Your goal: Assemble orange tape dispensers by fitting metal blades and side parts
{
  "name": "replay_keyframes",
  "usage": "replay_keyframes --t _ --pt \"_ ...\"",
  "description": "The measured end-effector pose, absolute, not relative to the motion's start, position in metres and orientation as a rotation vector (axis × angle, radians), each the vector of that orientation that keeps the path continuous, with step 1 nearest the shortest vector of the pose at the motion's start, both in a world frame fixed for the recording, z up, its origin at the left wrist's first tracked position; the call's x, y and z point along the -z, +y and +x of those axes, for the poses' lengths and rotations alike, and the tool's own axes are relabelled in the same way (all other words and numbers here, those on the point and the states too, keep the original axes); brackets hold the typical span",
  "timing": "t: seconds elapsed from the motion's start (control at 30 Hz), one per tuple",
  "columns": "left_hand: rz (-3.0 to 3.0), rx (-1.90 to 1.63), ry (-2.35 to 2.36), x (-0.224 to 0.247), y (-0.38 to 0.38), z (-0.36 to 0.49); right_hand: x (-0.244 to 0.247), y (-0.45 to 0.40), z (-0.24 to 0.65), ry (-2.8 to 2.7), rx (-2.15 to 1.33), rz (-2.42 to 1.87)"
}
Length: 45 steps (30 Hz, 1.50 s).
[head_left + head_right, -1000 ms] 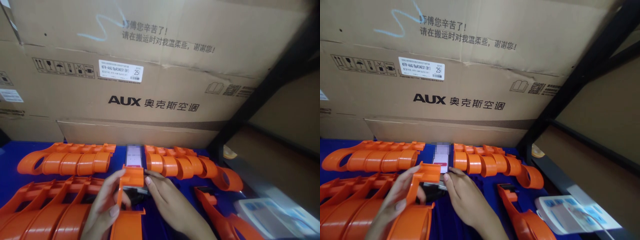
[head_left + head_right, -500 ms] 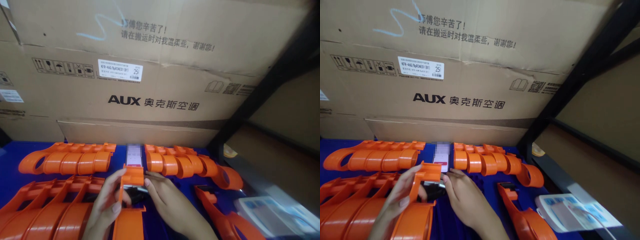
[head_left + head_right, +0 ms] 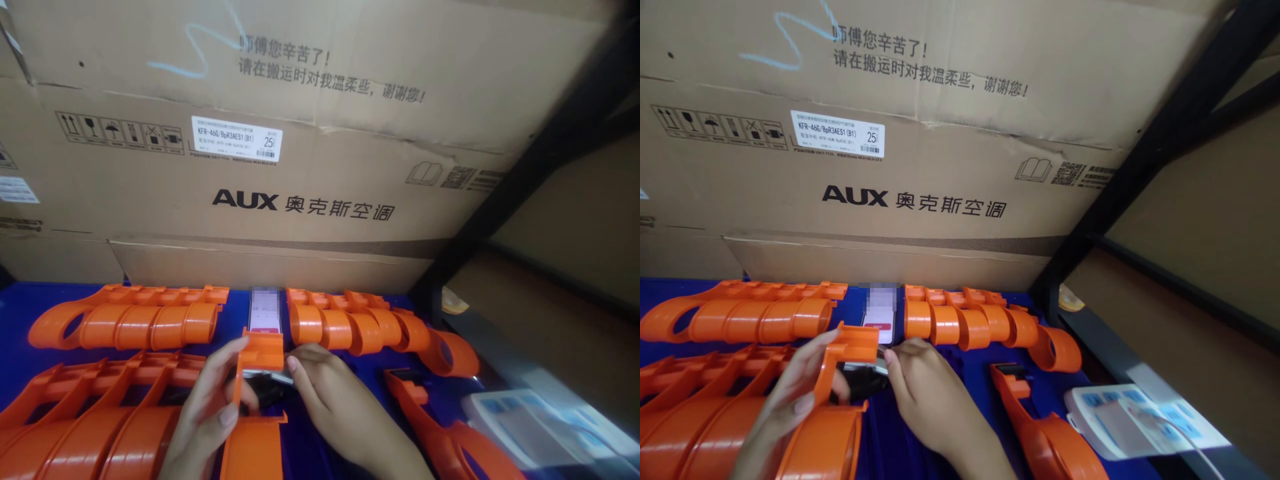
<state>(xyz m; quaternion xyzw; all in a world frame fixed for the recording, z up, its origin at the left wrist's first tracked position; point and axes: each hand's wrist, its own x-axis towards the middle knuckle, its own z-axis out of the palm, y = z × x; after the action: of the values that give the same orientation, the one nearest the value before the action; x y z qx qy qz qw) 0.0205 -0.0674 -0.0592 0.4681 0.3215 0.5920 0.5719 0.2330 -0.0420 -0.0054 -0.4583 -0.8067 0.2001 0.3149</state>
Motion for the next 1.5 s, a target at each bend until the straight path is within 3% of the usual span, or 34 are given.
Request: replay_keyframes --t 0.4,0.93,1.5 --pt "1.017 -1.364 0.737 0.059 -0.069 0.022 0.006 -0.035 0.236 -2.212 -0.561 -1.244" --pt "1.008 -1.351 0.762 0.057 -0.071 0.025 0.014 -0.037 0.237 -1.415 -0.711 -1.1" --pt "0.964 -1.326 0.782 0.046 -0.072 0.026 0.011 -0.034 0.237 -1.353 -0.817 -1.053"
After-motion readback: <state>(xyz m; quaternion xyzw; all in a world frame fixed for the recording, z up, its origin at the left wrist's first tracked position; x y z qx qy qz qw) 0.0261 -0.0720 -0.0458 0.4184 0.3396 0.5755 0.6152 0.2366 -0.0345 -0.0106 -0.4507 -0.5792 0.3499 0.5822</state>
